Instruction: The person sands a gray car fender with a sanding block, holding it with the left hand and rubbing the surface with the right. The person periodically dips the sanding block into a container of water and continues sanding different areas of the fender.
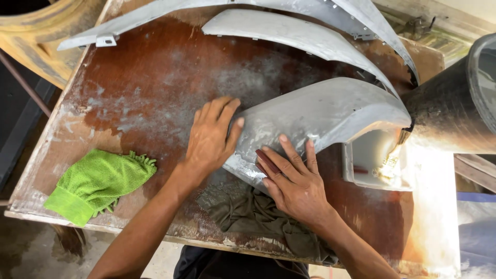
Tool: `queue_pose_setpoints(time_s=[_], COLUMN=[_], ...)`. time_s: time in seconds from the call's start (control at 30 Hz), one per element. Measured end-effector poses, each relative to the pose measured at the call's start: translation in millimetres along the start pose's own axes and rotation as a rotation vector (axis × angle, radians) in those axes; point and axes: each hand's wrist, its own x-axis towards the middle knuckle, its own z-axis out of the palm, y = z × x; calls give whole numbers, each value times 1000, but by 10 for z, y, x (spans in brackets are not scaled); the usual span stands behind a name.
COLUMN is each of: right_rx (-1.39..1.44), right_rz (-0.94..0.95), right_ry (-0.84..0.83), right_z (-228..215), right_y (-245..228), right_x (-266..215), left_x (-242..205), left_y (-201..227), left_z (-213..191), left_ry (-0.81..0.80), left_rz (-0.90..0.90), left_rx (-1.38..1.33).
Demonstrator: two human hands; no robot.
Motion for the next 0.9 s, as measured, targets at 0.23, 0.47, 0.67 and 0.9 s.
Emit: queue_pose_setpoints(time_s=[0.23,0.47,0.67,0.9], right_rx=[69,-162,-239,-283], right_rz=[99,427,555,484], right_ry=[5,-48,-294,-645], right_z=[-327,-935,-1017,-959], right_y=[53,658,1560,2097], right_x=[-177,-828,-1116,-1319], left_x=[-137,-260,11,249], left_y=[523,1162,2151,2421], left_z=[-174,139,744,1650], left_ry=[-40,-179,-343,-694], left_rz=[63,215,404,263], left_rx=[36,-262,-289,227])
